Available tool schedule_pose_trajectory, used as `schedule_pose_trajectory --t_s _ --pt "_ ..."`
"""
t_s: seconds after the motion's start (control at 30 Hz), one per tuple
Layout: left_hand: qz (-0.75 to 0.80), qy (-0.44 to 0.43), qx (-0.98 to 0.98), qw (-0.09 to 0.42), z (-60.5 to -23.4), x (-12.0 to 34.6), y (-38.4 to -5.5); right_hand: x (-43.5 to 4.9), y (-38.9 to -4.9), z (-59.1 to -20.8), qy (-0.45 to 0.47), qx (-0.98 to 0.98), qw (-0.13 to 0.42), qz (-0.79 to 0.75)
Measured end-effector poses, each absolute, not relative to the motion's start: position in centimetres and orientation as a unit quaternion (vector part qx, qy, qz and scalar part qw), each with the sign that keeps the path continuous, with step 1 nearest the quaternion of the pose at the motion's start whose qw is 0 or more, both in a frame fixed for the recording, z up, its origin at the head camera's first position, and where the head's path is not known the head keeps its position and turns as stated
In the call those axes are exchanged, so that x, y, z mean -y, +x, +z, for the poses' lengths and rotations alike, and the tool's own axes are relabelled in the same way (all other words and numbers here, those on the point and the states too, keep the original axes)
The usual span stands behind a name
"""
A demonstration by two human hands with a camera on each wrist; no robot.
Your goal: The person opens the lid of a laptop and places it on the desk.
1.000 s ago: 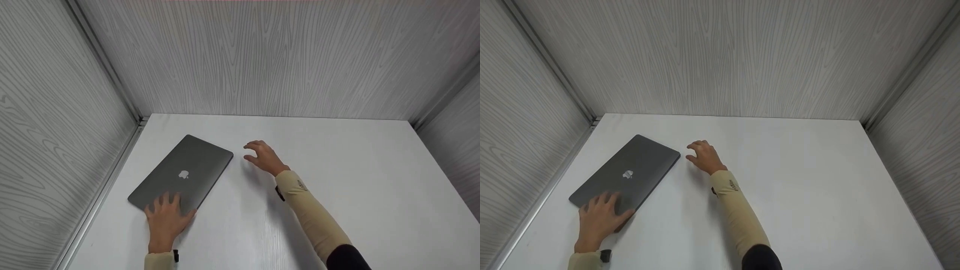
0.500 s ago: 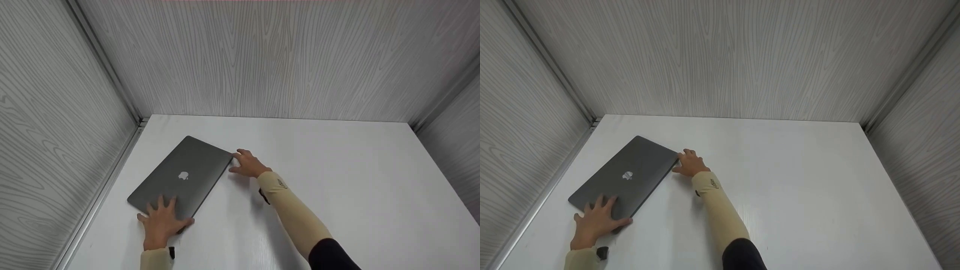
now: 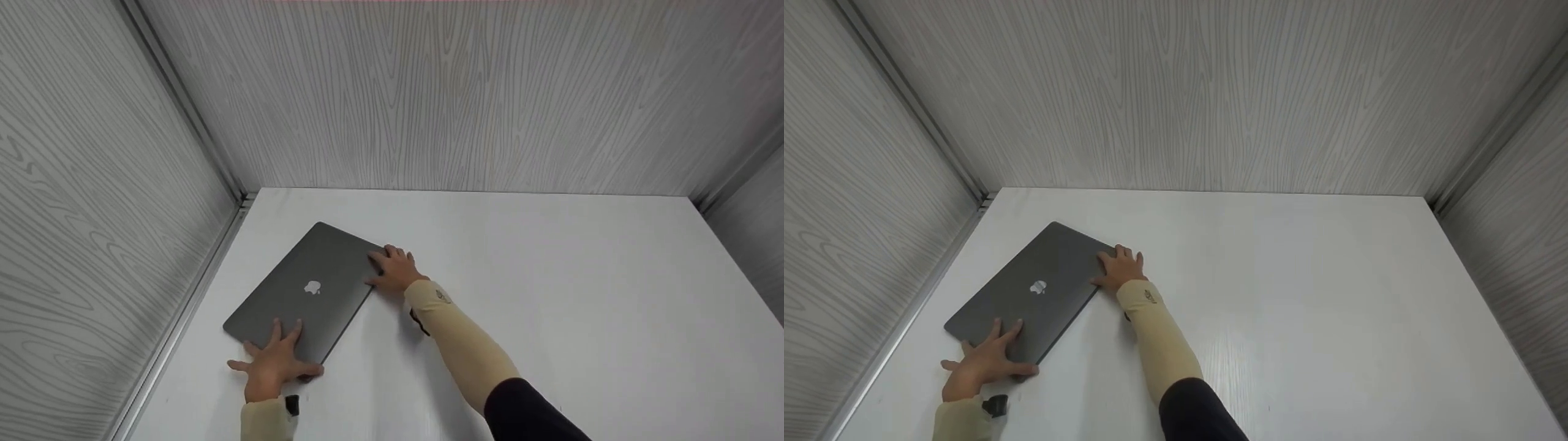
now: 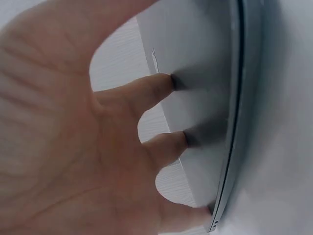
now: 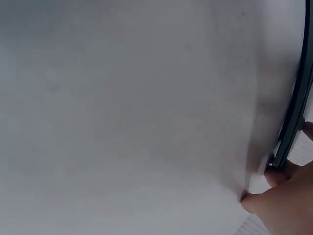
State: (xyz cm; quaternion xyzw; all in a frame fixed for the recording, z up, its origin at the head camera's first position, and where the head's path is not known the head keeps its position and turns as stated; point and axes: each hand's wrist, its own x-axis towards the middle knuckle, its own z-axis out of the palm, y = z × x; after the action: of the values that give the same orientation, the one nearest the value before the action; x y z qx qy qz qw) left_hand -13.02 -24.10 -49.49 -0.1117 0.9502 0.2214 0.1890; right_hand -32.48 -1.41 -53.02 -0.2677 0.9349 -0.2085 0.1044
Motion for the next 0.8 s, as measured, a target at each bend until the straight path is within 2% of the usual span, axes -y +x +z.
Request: schedule_pose_trajectory --t_s 0.23,0.57,0.8 --pt "0.238 -0.121 -0.943 0.200 -50.05 24.24 -13.13 1.77 -32.73 -52.53 -0.262 -0.940 0.130 -0.178" --pt "0.209 -0.079 -0.952 0.208 -50.36 24.76 -12.39 2.23 -32.02 -52.50 -0.251 -0.941 0.142 -0.176" --pt "0.218 -0.061 -0.956 0.187 -50.25 24.69 -12.74 2.06 -32.69 -52.03 -0.254 -0.942 0.132 -0.176"
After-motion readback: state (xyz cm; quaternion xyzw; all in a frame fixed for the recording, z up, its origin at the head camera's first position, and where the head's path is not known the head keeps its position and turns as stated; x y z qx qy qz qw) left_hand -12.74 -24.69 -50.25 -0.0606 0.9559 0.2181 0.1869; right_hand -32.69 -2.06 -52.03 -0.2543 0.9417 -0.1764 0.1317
